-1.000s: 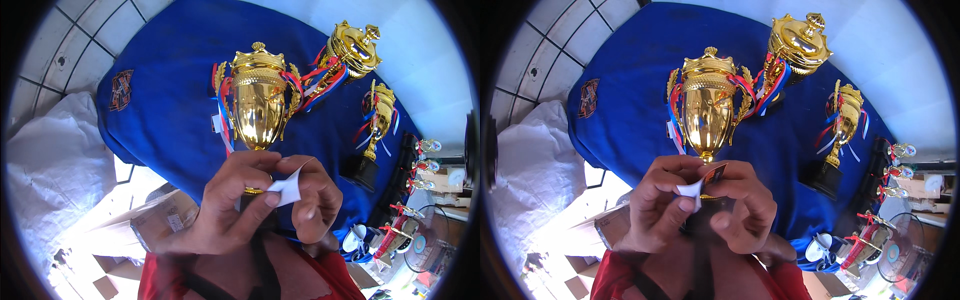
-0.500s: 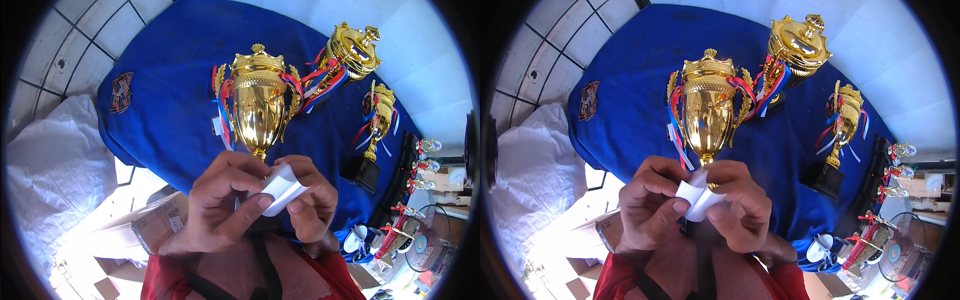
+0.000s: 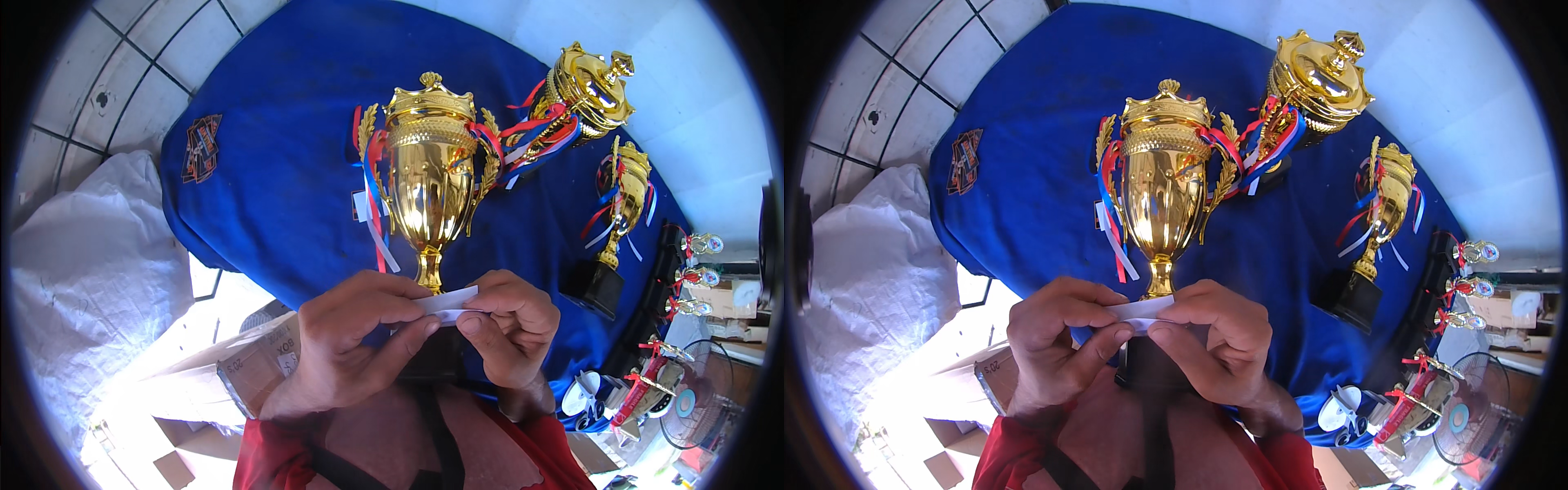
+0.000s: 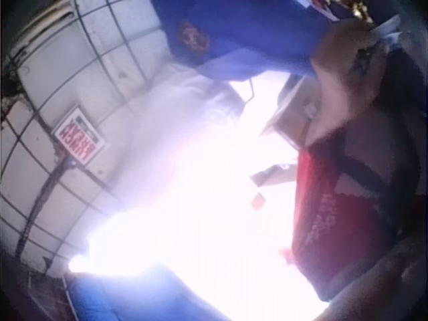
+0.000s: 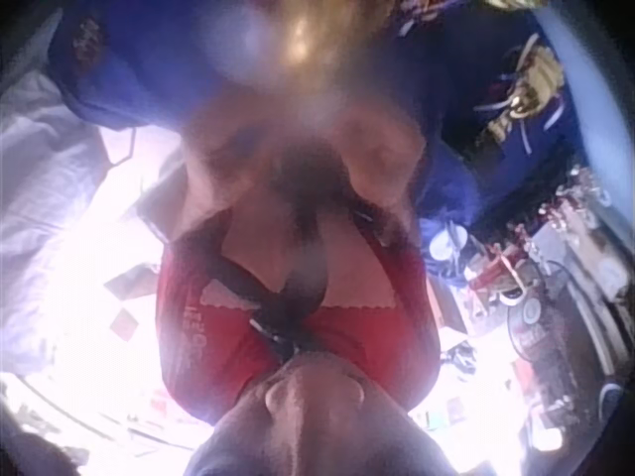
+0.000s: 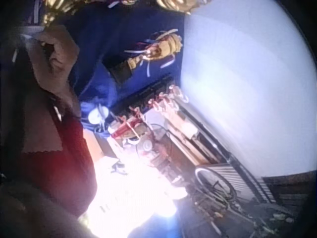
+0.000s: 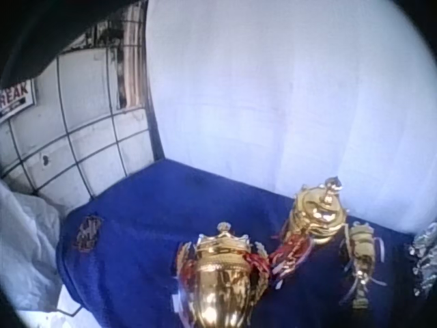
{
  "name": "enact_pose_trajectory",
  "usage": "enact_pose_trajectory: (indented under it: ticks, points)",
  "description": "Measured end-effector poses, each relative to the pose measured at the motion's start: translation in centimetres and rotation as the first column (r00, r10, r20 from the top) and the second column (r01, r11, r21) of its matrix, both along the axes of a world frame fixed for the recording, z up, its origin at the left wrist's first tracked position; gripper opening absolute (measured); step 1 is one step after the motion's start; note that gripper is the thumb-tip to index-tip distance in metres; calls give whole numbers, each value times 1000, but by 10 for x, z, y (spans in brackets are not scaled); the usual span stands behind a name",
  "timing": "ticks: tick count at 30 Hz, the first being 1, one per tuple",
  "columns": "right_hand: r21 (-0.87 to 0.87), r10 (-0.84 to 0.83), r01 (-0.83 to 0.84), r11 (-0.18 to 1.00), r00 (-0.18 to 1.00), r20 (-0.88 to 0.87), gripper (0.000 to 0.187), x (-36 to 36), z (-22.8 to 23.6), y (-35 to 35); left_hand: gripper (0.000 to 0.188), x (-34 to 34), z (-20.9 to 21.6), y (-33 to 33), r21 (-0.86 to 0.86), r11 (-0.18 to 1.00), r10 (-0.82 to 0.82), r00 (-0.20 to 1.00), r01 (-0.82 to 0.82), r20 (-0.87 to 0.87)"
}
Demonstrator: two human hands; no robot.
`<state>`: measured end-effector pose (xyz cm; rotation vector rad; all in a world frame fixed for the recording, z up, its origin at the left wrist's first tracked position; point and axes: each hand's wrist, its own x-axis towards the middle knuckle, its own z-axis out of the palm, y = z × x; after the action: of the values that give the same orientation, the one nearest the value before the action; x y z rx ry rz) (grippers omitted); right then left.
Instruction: The person unpacks gold trophies from a cardboard box, removes them from plastic wrapping, and places them on a blue-covered table. They then peel backing from small rectangular stickers and affix them to the trophy bases.
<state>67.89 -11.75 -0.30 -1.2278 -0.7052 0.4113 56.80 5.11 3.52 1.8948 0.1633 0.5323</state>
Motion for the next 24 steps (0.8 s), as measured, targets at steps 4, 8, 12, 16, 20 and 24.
enact_pose_trajectory:
  ticks: [4, 8, 12, 16, 20, 24]
  points:
    - [14, 19, -19, 1000, 998, 54, 17, 2, -1, 4, 19, -6, -8, 0, -81, 996, 32, 999, -30, 32]
    - [29, 24, -25, 999, 999, 46, 17, -3, -3, 10, 18, -7, -12, 4, -126, 991, 43, 998, -37, 41]
    - [135, -25, 45, 990, 989, -148, 18, -14, -5, 13, 18, -10, -12, -3, -316, 942, 99, 994, -111, -55]
    - [-112, 215, -212, 971, 977, 11, 29, -4, -6, -11, 21, -16, -22, -4, -279, 957, 68, 996, -81, -57]
    - [-109, 207, -206, 972, 978, -8, 37, -13, -23, -24, 25, -27, -32, -3, -495, 869, -103, 985, 21, -139]
    - [-121, 10, -7, 993, 999, 30, 34, -26, -38, -33, 24, -40, -34, -23, -755, 649, -81, 977, -99, -198]
